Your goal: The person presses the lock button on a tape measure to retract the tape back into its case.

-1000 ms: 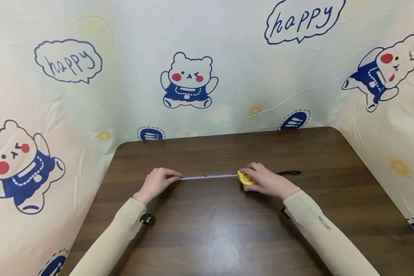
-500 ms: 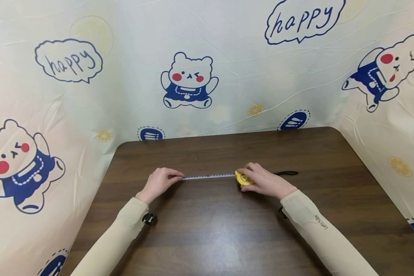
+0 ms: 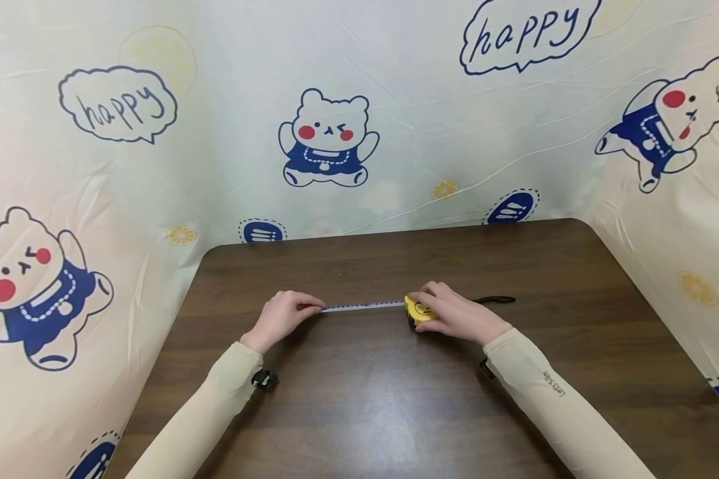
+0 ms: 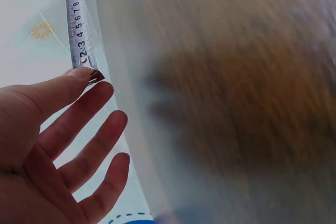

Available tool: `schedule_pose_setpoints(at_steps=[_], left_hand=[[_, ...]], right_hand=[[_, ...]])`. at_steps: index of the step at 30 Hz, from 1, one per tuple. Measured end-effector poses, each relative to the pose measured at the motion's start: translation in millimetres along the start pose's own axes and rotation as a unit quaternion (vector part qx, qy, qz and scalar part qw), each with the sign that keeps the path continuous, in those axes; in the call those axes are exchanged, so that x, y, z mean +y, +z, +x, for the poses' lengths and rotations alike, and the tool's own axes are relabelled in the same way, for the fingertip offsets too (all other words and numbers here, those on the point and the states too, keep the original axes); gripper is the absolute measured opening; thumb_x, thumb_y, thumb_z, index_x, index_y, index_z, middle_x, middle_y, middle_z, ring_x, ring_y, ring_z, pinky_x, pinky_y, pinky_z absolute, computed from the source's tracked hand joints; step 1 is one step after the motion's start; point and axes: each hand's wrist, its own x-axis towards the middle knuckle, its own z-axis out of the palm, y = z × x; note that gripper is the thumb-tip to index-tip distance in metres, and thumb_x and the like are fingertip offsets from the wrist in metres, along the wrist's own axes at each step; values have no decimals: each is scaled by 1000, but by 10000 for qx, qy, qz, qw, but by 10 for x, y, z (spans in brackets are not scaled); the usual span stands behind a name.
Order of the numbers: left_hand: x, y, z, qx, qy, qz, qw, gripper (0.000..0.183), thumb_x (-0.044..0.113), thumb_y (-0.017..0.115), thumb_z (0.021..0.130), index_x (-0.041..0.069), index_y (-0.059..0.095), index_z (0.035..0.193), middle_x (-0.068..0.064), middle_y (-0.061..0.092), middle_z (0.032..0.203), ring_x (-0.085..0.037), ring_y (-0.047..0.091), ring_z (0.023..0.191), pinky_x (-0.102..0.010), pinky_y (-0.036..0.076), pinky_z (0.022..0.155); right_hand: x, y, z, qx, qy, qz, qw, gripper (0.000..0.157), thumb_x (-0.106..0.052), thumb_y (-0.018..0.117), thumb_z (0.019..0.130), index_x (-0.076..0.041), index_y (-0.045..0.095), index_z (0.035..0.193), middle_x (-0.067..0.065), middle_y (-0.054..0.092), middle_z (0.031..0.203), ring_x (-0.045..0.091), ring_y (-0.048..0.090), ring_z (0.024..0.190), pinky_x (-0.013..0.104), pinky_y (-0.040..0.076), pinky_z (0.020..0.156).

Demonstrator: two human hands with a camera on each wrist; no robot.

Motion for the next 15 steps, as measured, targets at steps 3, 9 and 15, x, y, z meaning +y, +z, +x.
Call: schedule_pose_setpoints(at_steps=[3, 9, 15], left_hand=[[23, 13, 2, 16, 21, -11, 10000, 11, 21, 77, 96, 21, 84, 105, 3, 80, 104, -18, 74, 95, -45, 59, 85], [67, 29, 17, 46, 67, -26, 10000, 11, 22, 77, 96, 22, 84, 104, 4, 80, 103, -17, 74, 94, -45, 59, 83], [112, 50, 35, 27, 110, -129, 9999, 10, 20, 78, 95, 21, 84, 103, 3, 80, 103, -17, 74, 95, -45, 59, 85]], right_hand=[[-12, 5, 7, 0, -23, 5, 10000, 58, -31, 77, 97, -7, 57, 146, 13, 59, 129, 23, 56, 112, 44, 54, 93], [-45, 17, 28, 60, -78, 22, 9999, 58, -31, 77, 96, -6, 58, 145, 12, 59, 128, 22, 55, 111, 43, 53, 92], [-76, 18, 54, 18, -29, 60, 10000, 58, -32, 77, 96, -8, 58, 146, 11, 58, 129, 21, 55, 111, 43, 53, 92]])
